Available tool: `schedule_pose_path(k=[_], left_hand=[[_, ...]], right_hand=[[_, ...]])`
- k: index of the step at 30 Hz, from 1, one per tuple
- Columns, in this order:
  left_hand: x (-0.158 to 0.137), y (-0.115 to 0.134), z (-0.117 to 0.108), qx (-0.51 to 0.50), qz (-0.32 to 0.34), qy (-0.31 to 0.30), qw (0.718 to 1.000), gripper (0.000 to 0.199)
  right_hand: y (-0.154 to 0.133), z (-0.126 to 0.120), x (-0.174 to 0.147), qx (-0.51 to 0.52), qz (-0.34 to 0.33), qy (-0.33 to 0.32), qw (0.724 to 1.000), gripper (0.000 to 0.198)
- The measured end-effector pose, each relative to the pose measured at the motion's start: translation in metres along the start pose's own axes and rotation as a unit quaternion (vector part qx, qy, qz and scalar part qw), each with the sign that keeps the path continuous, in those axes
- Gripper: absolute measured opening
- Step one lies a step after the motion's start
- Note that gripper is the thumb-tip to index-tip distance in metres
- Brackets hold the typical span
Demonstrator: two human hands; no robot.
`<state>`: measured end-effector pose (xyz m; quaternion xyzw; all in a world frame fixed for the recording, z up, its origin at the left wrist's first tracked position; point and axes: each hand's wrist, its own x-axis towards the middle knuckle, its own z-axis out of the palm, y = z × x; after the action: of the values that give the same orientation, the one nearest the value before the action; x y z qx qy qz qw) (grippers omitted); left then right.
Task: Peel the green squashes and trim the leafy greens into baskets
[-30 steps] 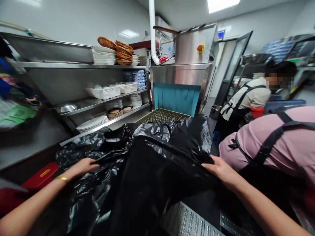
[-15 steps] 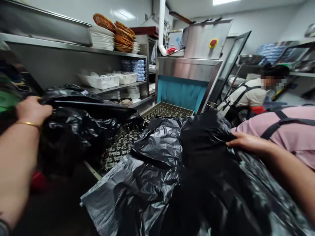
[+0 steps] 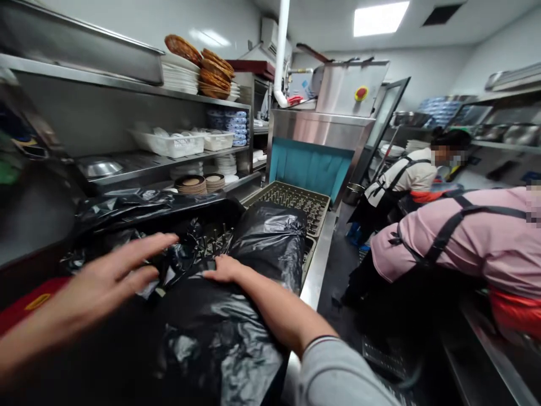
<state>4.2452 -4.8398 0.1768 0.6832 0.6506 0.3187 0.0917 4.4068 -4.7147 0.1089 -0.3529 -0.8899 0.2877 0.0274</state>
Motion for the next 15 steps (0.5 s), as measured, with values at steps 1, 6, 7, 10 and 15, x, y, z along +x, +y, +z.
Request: schedule_pose_path(k=[1, 6, 7, 10, 15], left_hand=[[-0.013, -0.001, 0.013, -0.008, 0.004, -0.072, 0.997, 0.056], [-0.089, -0.053, 0.072, -0.006, -0.161, -0.078, 0.984, 0.071], [-0.106, -0.064, 0.080, -0.031, -0.240, -0.040, 0.969, 0.076], [-0.142, -0.075, 0.101, -0.211, -0.461, 0.009, 0.862, 0.063], [-0.143, -0.036, 0.111, -0.499, -0.610, 0.046, 0.614, 0.011]], right_hand=[[0.010, 0.006, -0.016, -0.007, -0.008, 0.006, 1.000, 0.048], [0.095, 0.007, -0.160, -0.098, -0.128, 0.261, 0.952, 0.043], [0.111, 0.011, -0.188, -0.137, -0.145, 0.264, 0.944, 0.049], [0.133, 0.037, -0.236, -0.238, -0.134, 0.180, 0.945, 0.062], [0.107, 0.063, -0.208, -0.243, -0.229, 0.062, 0.941, 0.052]])
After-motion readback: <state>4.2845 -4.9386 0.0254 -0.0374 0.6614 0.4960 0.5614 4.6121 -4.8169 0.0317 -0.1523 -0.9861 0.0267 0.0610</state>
